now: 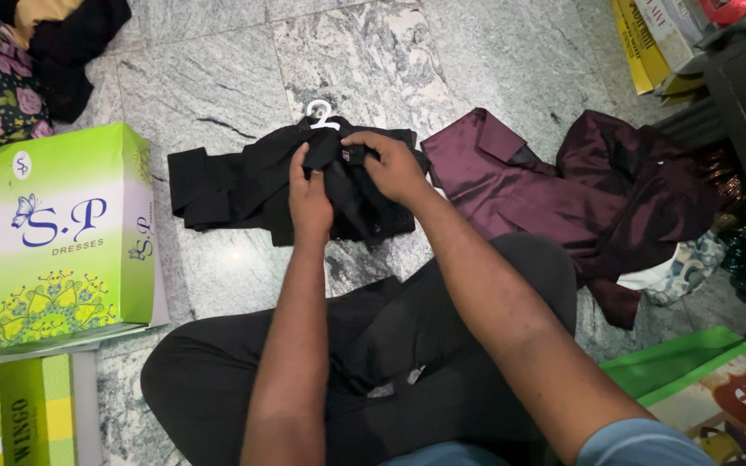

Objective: The person folds a black vest, black trousers, and a maroon shirt, then places them into a shoebox lined with tissue paper and closes the lid.

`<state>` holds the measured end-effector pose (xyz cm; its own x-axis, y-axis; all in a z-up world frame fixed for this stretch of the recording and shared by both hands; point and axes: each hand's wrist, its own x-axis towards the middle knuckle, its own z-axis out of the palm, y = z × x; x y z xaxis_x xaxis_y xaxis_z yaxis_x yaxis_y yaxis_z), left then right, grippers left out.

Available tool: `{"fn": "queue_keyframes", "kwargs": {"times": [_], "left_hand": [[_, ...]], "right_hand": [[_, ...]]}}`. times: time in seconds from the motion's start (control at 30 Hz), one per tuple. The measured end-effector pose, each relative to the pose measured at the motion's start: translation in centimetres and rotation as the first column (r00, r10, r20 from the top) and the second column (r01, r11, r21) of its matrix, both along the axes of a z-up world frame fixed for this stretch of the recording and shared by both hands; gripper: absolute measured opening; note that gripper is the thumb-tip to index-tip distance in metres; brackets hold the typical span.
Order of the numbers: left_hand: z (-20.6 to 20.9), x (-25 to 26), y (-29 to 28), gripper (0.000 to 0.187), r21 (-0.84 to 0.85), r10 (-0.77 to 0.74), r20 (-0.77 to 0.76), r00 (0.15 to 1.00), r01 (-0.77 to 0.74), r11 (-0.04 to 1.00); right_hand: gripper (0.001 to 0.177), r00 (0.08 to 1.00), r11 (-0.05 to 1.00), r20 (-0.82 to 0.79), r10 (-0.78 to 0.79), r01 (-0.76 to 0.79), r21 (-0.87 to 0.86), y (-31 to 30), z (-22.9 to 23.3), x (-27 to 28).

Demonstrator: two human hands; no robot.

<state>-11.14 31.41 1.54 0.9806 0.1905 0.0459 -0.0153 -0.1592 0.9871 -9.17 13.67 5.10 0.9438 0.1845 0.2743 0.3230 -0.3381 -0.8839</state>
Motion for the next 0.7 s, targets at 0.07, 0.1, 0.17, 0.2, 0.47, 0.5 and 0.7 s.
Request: {"fn": "queue_keyframes", "kwargs": {"times": [0.07,0.1,0.17,0.2,0.47,0.5,0.7], "left_hand": [[1.6,-0.4,0.2,0.043,0.159,0.02,-0.055,0.998,-0.011,0.987],[2.3,-0.6,0.2,0.043,0.221,0.012,0.048,0.999,-0.022,0.975],[3.4,-1.3,0.4,0.042,0.336,-0.029,0.247,0.969,-0.058,0.94],[3.8,-1.5,0.6,0.035,0.367,-0.03,0.286,0.958,-0.081,0.927],[2.6,0.2,1.7,0.019,0.254,0.015,0.076,0.997,-0.033,0.967],[2.1,0.6,1.8,0.02,0.155,0.005,0.024,1.0,-0.009,0.988],[-0.3,2.1,2.5,0.011,-0.569,-0.246,-0.214,0.945,0.084,0.818]], "right_hand": [[0.044,1.0,1.0,-0.004,0.005,-0.005,-0.014,0.0,0.0,0.0],[0.043,1.0,1.0,-0.006,0.008,-0.008,-0.022,0.0,0.1,-0.1],[0.042,0.998,0.998,-0.056,0.0,-0.004,-0.059,0.2,0.4,-0.2],[0.041,0.997,0.997,-0.08,-0.007,0.0,-0.078,0.3,0.6,-0.3],[0.031,0.986,0.987,0.148,0.07,-0.047,-0.155,0.7,2.0,-1.0],[0.03,0.98,0.983,0.18,0.088,-0.056,-0.177,0.8,2.2,-1.2],[0.028,0.982,0.966,0.189,0.015,0.035,-0.257,1.1,2.9,-1.6]]}}
